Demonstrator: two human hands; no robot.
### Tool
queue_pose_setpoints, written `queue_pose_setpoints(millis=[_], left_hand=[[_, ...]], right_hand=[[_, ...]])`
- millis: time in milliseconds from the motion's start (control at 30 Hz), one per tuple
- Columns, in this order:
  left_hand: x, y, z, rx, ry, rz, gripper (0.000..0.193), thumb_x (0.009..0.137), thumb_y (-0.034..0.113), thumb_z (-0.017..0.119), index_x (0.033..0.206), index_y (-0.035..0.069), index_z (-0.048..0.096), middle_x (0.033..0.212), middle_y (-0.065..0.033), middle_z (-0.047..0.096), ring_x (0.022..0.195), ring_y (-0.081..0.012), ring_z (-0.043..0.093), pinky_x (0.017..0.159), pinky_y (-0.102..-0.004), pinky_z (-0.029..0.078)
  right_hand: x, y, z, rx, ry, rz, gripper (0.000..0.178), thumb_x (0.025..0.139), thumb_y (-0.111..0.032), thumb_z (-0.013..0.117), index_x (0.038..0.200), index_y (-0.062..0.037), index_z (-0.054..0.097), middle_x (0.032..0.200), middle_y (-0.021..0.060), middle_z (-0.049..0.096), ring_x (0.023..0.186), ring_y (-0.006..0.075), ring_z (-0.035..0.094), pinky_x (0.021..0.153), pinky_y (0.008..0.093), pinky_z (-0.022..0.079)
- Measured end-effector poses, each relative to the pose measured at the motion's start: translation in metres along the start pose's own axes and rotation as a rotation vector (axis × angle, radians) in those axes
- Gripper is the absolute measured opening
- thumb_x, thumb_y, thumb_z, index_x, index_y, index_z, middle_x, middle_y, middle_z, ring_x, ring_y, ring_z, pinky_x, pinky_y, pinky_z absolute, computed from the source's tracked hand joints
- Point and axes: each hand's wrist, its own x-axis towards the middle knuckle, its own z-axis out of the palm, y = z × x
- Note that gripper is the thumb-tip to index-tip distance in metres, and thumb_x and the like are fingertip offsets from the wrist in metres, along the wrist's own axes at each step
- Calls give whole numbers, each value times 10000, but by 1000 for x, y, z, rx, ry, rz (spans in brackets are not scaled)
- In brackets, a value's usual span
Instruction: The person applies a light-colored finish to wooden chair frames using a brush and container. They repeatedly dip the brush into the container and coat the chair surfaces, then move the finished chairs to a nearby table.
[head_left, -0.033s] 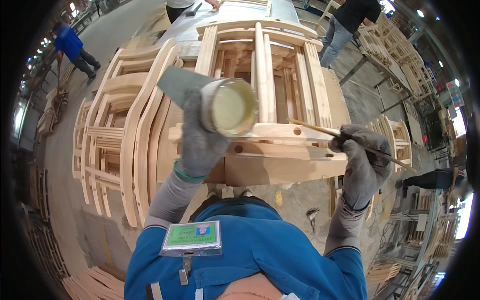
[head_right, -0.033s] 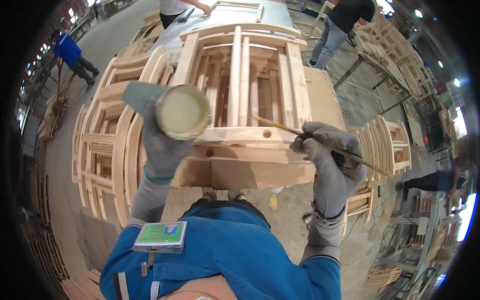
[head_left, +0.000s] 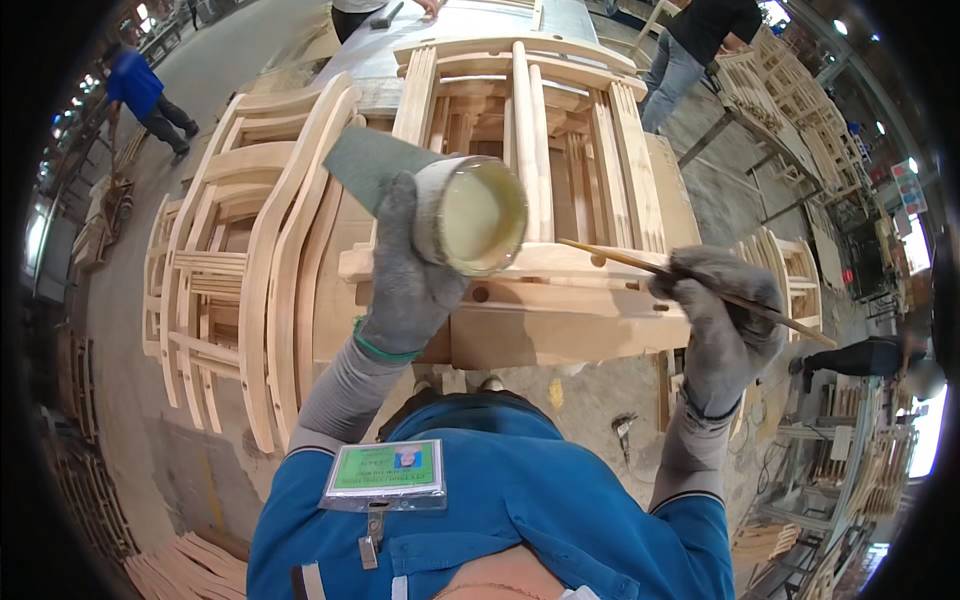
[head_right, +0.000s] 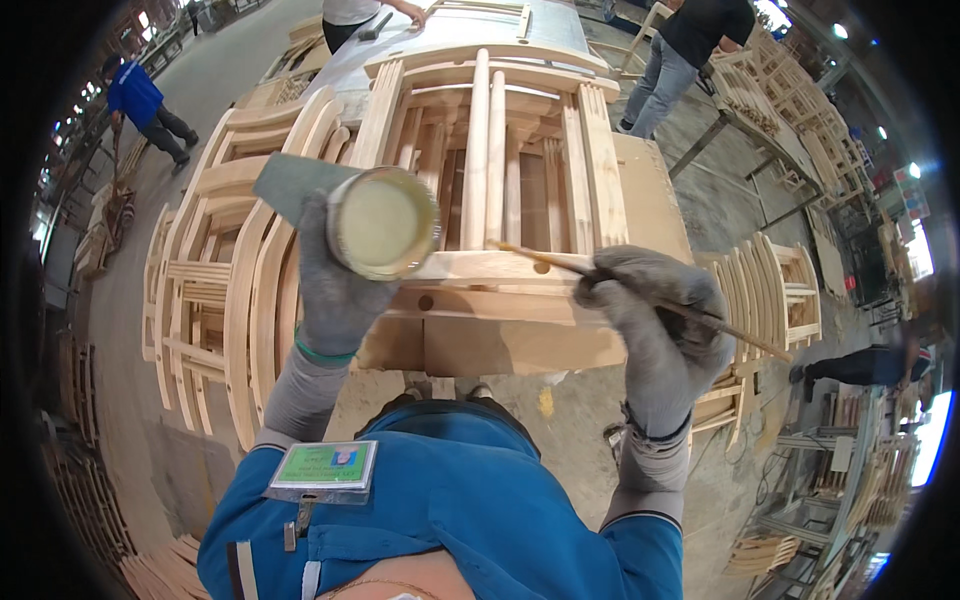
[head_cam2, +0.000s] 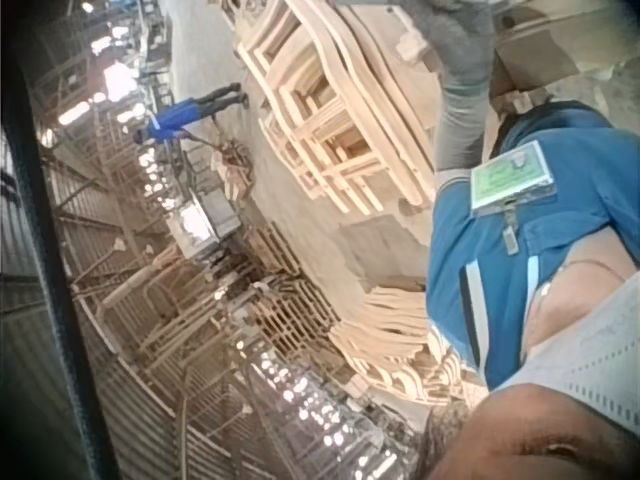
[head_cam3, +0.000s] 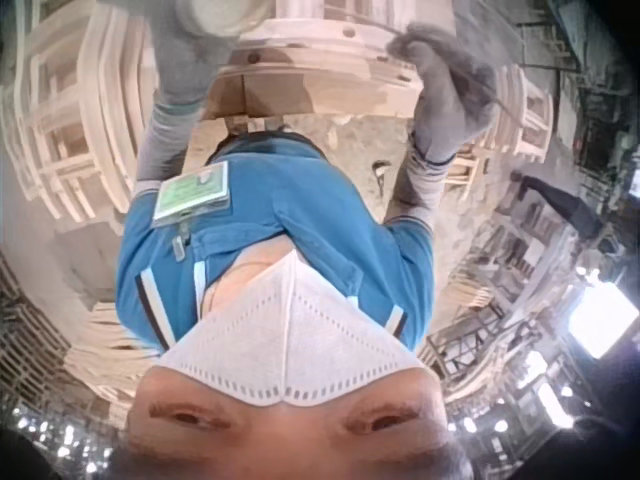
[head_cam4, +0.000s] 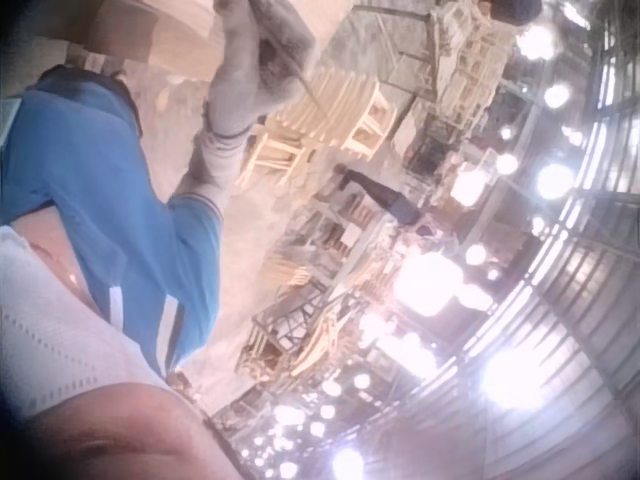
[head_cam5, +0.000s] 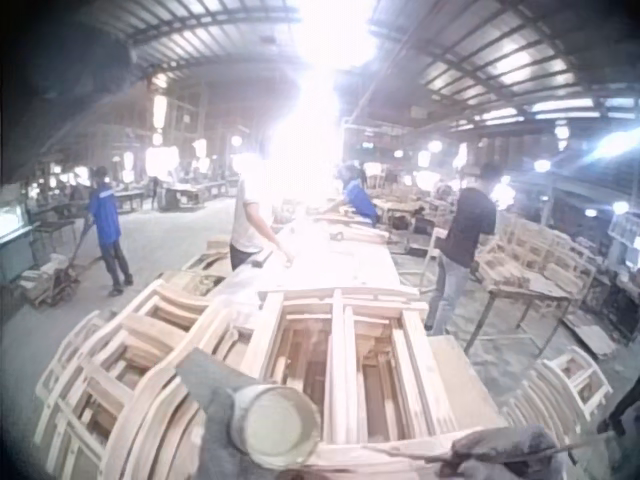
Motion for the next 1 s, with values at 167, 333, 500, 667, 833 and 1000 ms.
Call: queue_pose_setpoints(millis=[167,333,500,667,833,1000], left_hand=[[-11,10,4,36,105,-159,508,944,438,425,1255,36,421,1177,-139,549,1085,-237,570,921,-390,509],[-10,15,9,34,125,-166,505,943,451,419,1240,44,463,1178,-112,560,1101,-229,553,935,-384,482],[-10,1,4,232,120,176,536,949,455,402,1280,33,406,1195,-100,538,1112,-206,542,965,-348,456],[-7,-6,1,355,184,406,493,946,436,423,1258,54,407,1184,-99,532,1120,-202,534,975,-346,456],[-6,-2,1,-9,159,142,554,950,496,354,1292,61,391,1244,-107,487,1155,-205,499,1005,-354,421],[-11,-3,14,-76,109,-33,570,947,506,349,1286,53,409,1234,-111,500,1153,-224,500,1000,-382,424]], right_hand=[[21,-1,51,-266,-287,-237,196,731,26,721,897,12,617,885,142,663,791,190,659,670,283,553],[14,4,74,-231,-199,-83,199,767,41,689,942,-4,605,917,116,664,825,149,652,698,266,551],[-28,7,83,-242,-34,-46,198,793,65,654,966,1,584,946,130,660,850,138,645,689,257,549],[-52,-13,84,-492,-244,-308,132,820,-28,640,939,-10,586,947,194,657,867,293,658,748,367,547],[-54,-13,75,68,83,-6,116,818,34,585,923,40,538,941,230,636,884,319,643,806,446,542],[-59,0,72,292,203,206,177,791,88,531,960,36,518,987,223,611,893,316,643,803,446,554]])
